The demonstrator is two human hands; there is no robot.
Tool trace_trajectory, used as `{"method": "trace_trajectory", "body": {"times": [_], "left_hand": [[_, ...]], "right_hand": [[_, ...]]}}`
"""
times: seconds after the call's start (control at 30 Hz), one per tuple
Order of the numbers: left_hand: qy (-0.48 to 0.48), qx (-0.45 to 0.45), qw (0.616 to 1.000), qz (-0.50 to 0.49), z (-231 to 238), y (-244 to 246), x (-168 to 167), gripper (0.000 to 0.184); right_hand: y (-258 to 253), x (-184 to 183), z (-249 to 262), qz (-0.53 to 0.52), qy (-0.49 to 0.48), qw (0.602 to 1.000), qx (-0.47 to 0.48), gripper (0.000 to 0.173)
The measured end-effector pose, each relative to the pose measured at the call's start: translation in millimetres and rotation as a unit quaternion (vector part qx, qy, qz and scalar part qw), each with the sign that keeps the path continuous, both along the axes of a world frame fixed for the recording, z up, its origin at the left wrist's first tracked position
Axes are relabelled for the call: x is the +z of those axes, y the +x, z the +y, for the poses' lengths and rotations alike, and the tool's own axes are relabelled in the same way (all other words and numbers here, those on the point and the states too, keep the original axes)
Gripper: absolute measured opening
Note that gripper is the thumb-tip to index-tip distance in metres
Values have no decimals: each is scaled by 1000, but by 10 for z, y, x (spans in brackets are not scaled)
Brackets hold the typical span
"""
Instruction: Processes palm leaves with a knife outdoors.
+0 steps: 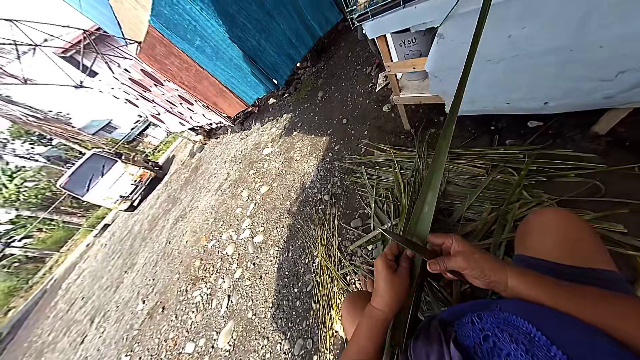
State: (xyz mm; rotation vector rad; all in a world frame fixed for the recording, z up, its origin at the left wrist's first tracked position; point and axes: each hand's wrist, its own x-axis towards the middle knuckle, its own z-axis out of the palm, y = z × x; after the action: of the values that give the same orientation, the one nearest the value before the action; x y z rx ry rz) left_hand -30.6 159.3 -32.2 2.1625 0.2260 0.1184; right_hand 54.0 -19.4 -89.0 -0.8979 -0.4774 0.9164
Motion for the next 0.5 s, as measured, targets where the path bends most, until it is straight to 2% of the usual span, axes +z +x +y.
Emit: {"method": "trace_trajectory", "body": {"times": [0.07, 0.13, 0.23, 0.33, 0.5], "left_hand": [[-122, -7, 991, 54, 40, 5, 51, 10], [-233, -17, 967, 102, 78, -13, 85, 11], [-333, -53, 930, 144, 194, -38, 88, 17], [-367, -61, 914, 162, 239, -40, 81, 16], [-312, -61, 930, 186, 288, 11, 106, 11]], "right_hand": [[5, -25, -11, -25, 13, 1000, -7, 31], [8, -58, -23, -62, 22, 998, -19, 40], [1, -67, -32, -97, 26, 994, -35, 56], [-45, -29, -15, -103, 5, 992, -75, 57], [-92, -21, 62, -86, -54, 982, -159, 55]]}}
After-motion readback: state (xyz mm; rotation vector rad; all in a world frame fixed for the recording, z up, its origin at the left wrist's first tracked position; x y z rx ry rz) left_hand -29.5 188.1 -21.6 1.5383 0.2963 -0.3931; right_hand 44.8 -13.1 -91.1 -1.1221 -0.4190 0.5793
